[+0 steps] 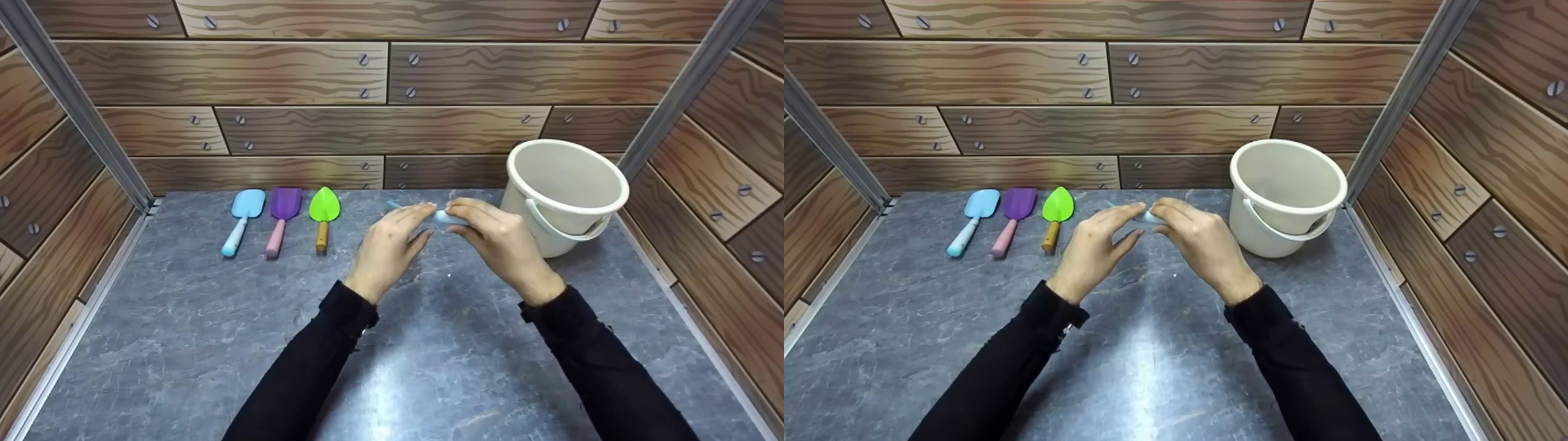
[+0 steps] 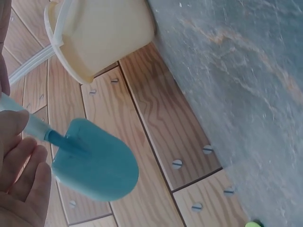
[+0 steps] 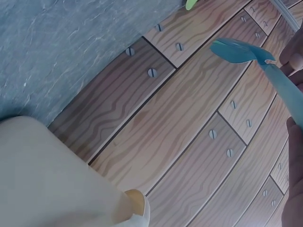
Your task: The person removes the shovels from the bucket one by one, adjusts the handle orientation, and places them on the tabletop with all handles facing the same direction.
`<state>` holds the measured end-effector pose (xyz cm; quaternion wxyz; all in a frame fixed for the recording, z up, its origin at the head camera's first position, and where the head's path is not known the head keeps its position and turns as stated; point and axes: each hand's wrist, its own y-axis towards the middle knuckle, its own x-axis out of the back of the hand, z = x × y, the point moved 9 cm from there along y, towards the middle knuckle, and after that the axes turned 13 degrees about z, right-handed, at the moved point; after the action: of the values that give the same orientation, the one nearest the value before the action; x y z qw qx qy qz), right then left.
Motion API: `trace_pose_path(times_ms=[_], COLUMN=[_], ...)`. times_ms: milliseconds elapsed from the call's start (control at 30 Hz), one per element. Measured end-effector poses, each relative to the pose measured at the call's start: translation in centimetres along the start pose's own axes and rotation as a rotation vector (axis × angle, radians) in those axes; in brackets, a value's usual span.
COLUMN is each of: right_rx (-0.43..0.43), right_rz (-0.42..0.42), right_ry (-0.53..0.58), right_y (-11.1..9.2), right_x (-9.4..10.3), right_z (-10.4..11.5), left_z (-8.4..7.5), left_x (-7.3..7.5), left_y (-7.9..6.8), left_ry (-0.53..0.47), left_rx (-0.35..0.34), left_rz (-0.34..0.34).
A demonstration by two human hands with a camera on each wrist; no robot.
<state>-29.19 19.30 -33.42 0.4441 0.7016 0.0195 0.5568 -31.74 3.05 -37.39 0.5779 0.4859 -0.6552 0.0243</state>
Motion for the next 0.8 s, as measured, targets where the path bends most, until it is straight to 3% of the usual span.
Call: trace_pose_path(times_ms=[500, 800], right_rx=[0.005, -0.001], right_rz=[0.029, 0.108], right_ry=[0.034, 0.048], right_y=[-0.1, -0.1], right_x=[-1.1, -1.6], right_z=[0.5, 0.6], left_z=[0.2, 0.9], left_x=[-0.8, -1.3], left_y=[0.0, -0.1], left_ry=[-0.051, -0.032], left_rx=[-0.034, -0.049], left_rz=[-0.085, -0.035])
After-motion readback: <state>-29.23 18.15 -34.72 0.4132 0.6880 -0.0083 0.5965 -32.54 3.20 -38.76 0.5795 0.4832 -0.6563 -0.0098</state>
